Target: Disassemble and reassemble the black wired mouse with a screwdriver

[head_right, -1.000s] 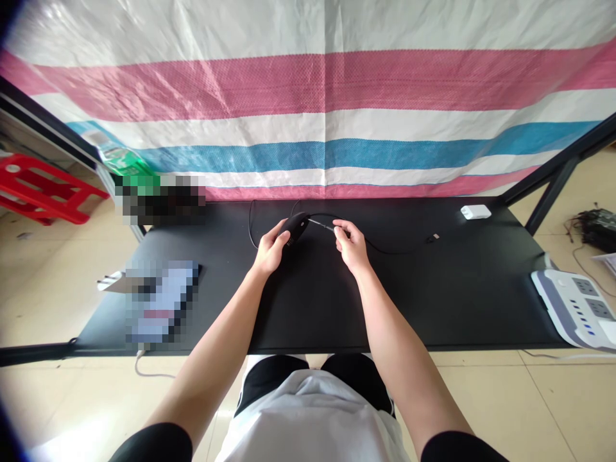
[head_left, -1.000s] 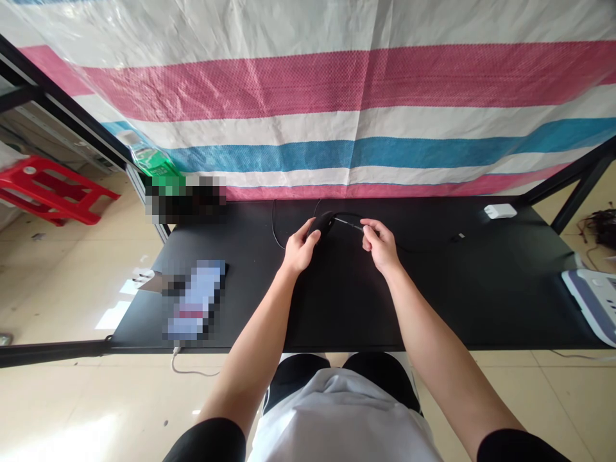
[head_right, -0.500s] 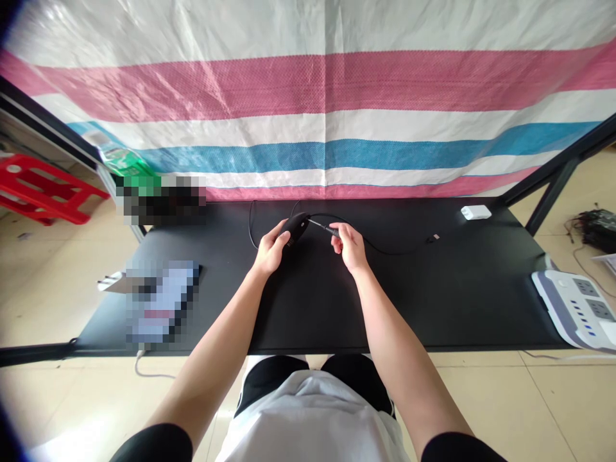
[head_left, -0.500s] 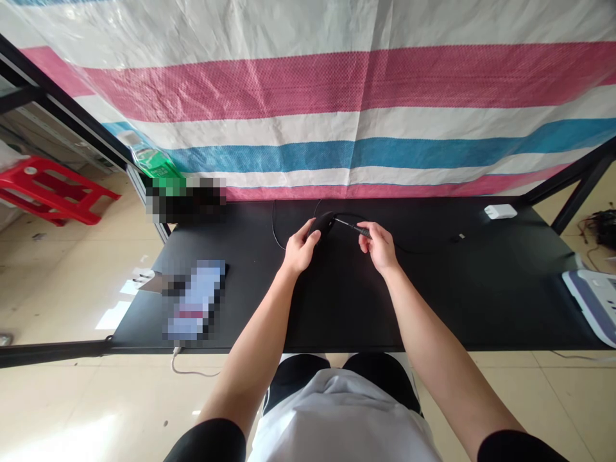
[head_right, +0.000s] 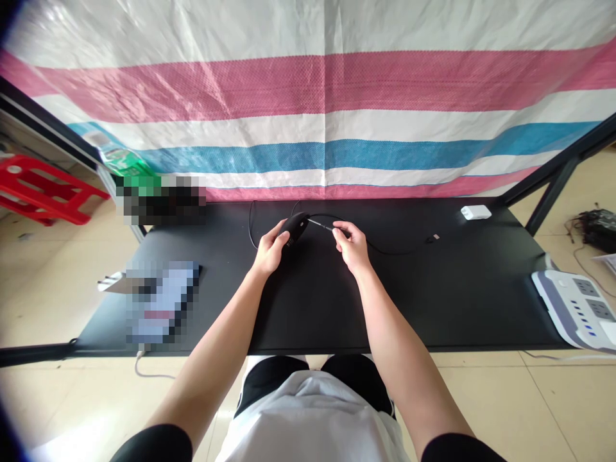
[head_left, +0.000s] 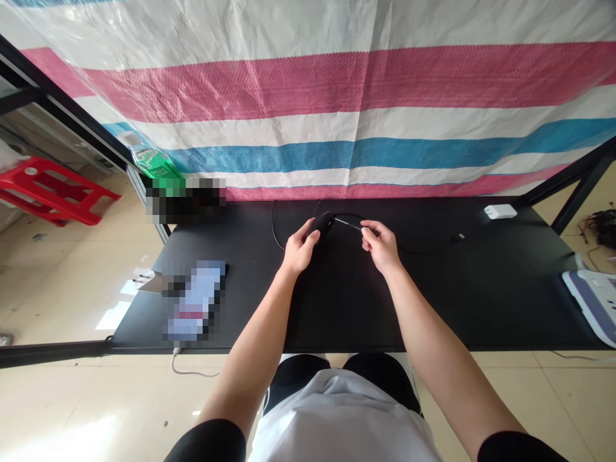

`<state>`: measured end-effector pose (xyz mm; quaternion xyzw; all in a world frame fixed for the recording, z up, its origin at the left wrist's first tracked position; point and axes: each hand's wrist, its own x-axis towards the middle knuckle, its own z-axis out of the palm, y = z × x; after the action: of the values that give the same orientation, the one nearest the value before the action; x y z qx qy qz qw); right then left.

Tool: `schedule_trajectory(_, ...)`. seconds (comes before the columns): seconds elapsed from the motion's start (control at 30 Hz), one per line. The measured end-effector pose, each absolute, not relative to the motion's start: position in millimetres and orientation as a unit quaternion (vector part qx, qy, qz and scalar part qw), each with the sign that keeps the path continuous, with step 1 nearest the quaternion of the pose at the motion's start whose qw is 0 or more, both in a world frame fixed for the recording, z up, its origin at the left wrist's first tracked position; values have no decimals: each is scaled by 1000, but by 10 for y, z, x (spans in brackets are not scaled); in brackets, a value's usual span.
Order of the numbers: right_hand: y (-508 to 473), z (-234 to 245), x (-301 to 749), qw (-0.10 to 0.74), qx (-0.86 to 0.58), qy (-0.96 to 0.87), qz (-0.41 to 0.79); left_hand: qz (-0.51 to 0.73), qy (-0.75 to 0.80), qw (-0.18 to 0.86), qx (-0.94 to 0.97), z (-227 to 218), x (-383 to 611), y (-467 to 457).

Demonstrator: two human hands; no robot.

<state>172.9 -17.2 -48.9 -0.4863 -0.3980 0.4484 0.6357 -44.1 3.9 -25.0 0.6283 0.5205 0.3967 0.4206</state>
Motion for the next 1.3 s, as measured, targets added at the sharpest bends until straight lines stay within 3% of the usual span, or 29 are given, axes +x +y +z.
schedule_trajectory(0.67, -187, -487, 1698, 616, -516, -396, 444, 382, 526, 416, 636, -282, -449, 48)
schedule_trajectory(1.3, -198, -456, 1729, 643, -434, -396, 491, 380, 524, 406, 645, -299, -455, 55)
